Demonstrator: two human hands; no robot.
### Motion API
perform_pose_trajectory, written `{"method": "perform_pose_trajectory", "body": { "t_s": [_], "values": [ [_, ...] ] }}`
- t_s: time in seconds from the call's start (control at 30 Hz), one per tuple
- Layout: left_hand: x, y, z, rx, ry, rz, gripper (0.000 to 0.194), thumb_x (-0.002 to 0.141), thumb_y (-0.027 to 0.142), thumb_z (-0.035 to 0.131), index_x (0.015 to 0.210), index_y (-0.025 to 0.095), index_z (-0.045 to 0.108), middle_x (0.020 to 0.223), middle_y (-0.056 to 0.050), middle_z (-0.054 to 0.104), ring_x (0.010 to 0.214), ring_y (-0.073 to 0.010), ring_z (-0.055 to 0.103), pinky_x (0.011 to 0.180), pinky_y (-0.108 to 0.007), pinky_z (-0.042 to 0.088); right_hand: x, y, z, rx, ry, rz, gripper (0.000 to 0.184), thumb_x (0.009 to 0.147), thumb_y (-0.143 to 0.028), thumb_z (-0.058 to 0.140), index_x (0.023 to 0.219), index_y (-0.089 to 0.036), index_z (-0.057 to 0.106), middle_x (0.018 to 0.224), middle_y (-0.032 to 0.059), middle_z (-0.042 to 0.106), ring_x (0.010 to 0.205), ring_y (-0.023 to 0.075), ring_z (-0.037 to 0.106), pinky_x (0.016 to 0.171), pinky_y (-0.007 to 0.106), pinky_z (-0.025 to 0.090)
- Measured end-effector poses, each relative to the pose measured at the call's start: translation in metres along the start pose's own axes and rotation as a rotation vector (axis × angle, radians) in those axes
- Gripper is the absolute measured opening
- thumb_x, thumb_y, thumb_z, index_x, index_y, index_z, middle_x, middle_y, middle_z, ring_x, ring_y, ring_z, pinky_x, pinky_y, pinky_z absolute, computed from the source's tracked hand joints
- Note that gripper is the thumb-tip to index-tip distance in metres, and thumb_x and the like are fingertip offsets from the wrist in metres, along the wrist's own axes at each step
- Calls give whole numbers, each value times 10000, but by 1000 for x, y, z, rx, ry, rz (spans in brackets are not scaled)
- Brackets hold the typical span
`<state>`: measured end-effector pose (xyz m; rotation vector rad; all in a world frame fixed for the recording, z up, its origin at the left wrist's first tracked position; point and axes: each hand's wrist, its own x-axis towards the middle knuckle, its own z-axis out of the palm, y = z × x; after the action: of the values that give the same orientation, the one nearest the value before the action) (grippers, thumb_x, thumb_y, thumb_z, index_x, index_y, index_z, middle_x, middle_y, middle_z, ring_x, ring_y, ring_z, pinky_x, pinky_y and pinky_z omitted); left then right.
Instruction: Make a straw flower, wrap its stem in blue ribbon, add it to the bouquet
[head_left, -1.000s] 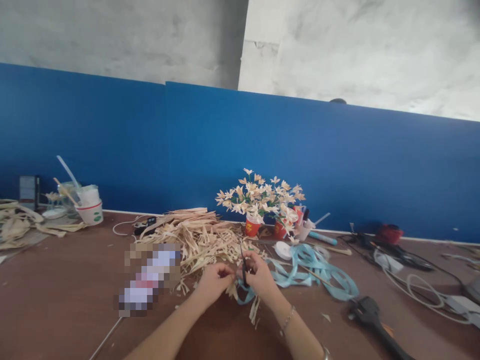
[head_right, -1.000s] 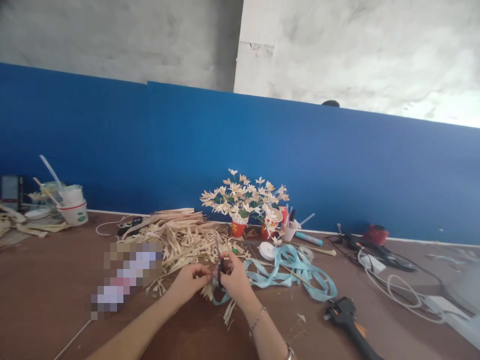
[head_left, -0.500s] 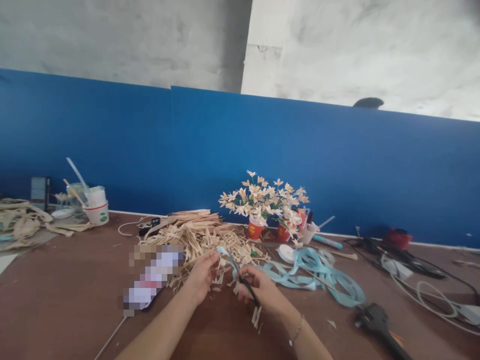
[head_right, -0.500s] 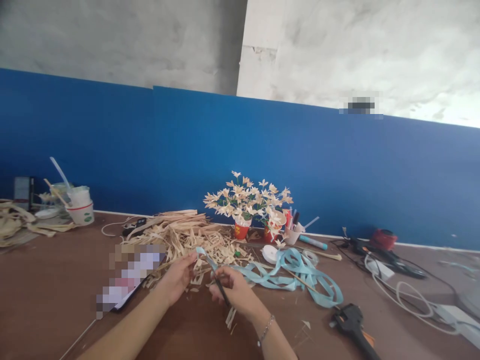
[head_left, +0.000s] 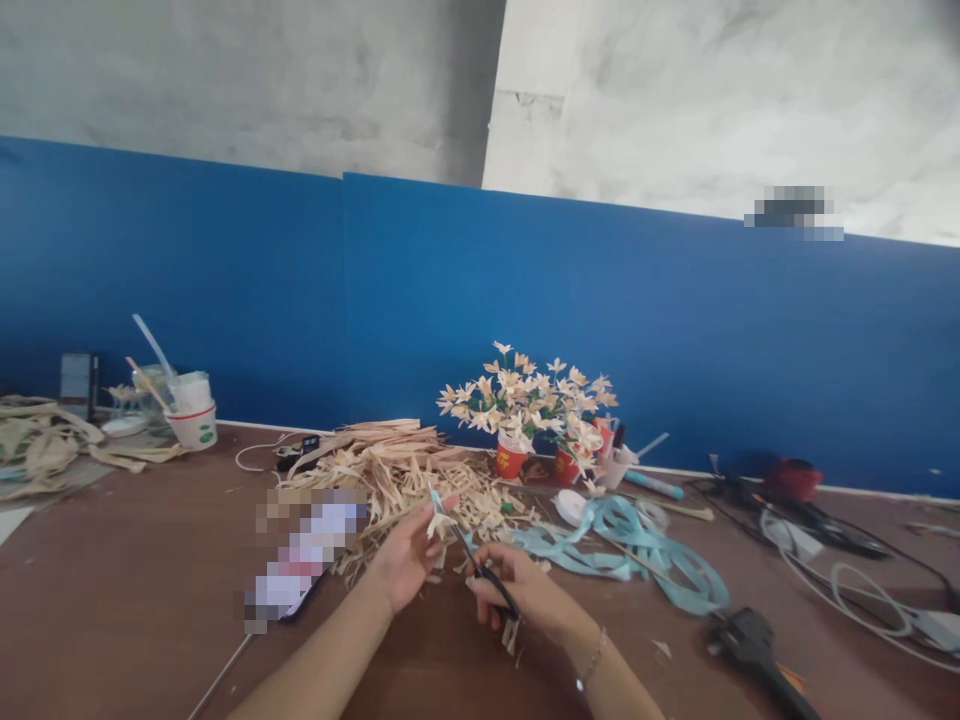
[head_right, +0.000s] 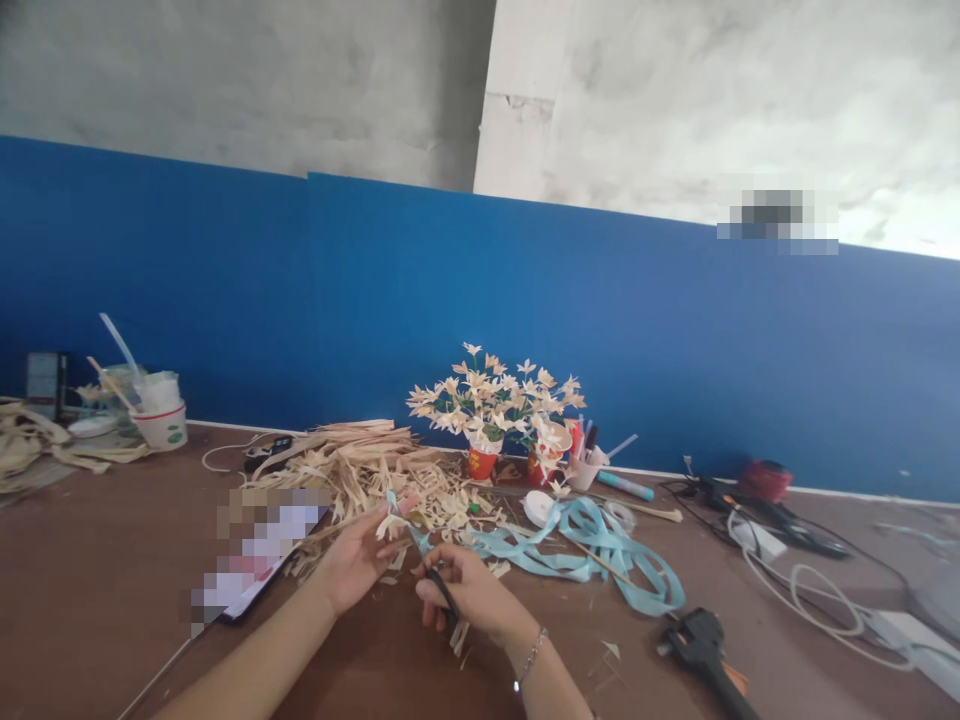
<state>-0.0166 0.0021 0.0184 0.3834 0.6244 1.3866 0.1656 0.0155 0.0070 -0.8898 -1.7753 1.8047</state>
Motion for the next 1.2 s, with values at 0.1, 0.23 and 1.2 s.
{"method": "perform_pose_trajectory", "body": {
  "t_s": [0.1, 0.23, 1.2],
  "values": [
    [0, 3, 0, -33, 27, 25, 134, 773, 156, 571, 881, 105, 632, 809, -60, 652, 505, -49, 508, 347, -138, 313, -4, -3, -2, 43, -25, 0, 313, 684, -374, 653, 863, -160, 510, 525, -38, 606, 419, 67, 506, 435, 160, 374],
    [1, 2, -1, -40, 19, 42, 134, 774, 145, 569, 891, 110, 623, 888, -65, 653, 514, -43, 513, 361, -138, 333, -5, -3, -4, 47, -42, -5, 307, 687, -360, 653, 864, -151, 515, 529, -27, 612, 417, 65, 504, 434, 158, 371],
    [-1, -23, 2, 149, -118, 54, 200, 621, 244, 730, 690, 144, 572, 624, 23, 577, 586, -100, 536, 615, -223, 395, 8, 1, 27, -440, 402, -295, 193, 717, -231, 583, 889, -185, 508, 608, -59, 466, 567, 90, 410, 526, 203, 317]
  ]
}}
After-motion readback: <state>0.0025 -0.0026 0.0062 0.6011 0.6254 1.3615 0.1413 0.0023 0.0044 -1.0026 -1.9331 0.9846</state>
